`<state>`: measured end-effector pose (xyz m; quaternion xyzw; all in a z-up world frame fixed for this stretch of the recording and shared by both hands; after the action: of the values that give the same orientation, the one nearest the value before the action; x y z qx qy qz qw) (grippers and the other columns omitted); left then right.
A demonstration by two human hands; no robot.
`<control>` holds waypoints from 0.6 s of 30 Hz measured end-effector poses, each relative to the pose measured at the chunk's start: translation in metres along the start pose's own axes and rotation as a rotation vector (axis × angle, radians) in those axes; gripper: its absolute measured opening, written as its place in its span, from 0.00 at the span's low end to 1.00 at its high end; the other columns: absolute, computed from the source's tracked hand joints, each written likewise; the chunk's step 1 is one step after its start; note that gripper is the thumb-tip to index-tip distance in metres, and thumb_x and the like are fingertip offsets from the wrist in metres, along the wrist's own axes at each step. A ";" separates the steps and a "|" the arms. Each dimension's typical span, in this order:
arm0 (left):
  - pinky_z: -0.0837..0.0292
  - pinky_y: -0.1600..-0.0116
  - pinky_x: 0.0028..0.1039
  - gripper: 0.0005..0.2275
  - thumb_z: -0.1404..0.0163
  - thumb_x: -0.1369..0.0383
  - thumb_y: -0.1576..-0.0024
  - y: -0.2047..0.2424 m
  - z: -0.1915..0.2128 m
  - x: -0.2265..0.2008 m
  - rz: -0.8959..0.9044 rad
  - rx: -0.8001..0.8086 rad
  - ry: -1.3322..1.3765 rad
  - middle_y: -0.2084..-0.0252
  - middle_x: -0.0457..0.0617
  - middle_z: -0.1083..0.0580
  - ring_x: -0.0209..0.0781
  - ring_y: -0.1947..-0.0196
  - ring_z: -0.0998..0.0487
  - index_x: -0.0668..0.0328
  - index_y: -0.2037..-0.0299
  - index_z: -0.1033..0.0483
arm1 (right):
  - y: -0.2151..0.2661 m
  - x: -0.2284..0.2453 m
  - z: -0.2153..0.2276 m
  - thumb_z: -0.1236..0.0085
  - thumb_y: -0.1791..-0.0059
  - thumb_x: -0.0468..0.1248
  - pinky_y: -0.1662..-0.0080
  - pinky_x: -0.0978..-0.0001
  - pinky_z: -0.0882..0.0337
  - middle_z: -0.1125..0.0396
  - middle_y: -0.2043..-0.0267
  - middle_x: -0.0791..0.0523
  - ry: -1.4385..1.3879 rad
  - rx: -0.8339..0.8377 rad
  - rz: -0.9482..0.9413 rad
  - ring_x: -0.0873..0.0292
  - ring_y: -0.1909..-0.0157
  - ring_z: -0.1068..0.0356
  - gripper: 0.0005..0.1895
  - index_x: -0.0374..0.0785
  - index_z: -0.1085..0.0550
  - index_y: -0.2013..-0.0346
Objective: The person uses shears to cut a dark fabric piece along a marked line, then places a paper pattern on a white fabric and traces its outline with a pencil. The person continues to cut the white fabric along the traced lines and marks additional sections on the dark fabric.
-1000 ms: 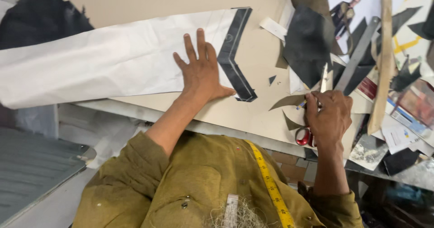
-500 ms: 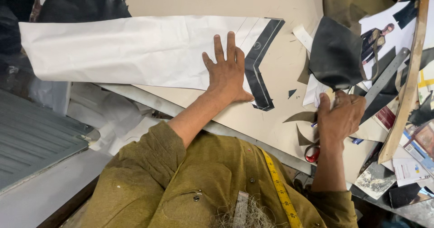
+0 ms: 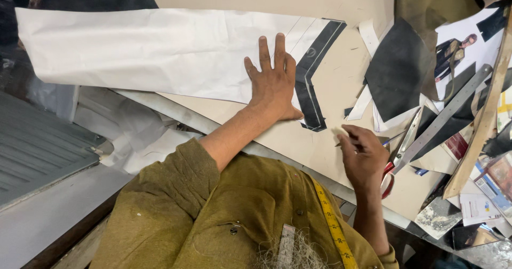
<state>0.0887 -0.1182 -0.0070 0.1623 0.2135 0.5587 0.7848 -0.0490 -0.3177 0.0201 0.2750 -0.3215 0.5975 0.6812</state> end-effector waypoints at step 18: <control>0.52 0.37 0.80 0.62 0.32 0.37 0.67 0.001 -0.002 0.002 0.003 -0.022 -0.007 0.26 0.73 0.68 0.82 0.28 0.72 0.76 0.31 0.51 | 0.008 -0.043 -0.045 0.40 0.50 0.30 0.63 0.72 0.20 0.30 0.67 0.55 -0.437 0.020 -0.530 0.65 0.67 0.24 0.12 0.29 0.25 0.52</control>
<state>0.0872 -0.1159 -0.0085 0.1561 0.2044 0.5616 0.7864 -0.0550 -0.3103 -0.0420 0.4771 -0.3711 0.3300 0.7251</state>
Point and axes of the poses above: each hand's wrist, its own y-axis away from the middle knuckle, its own z-axis out of the back of the hand, x = y × z, the point moved 8 cm from there along -y, towards the middle knuckle
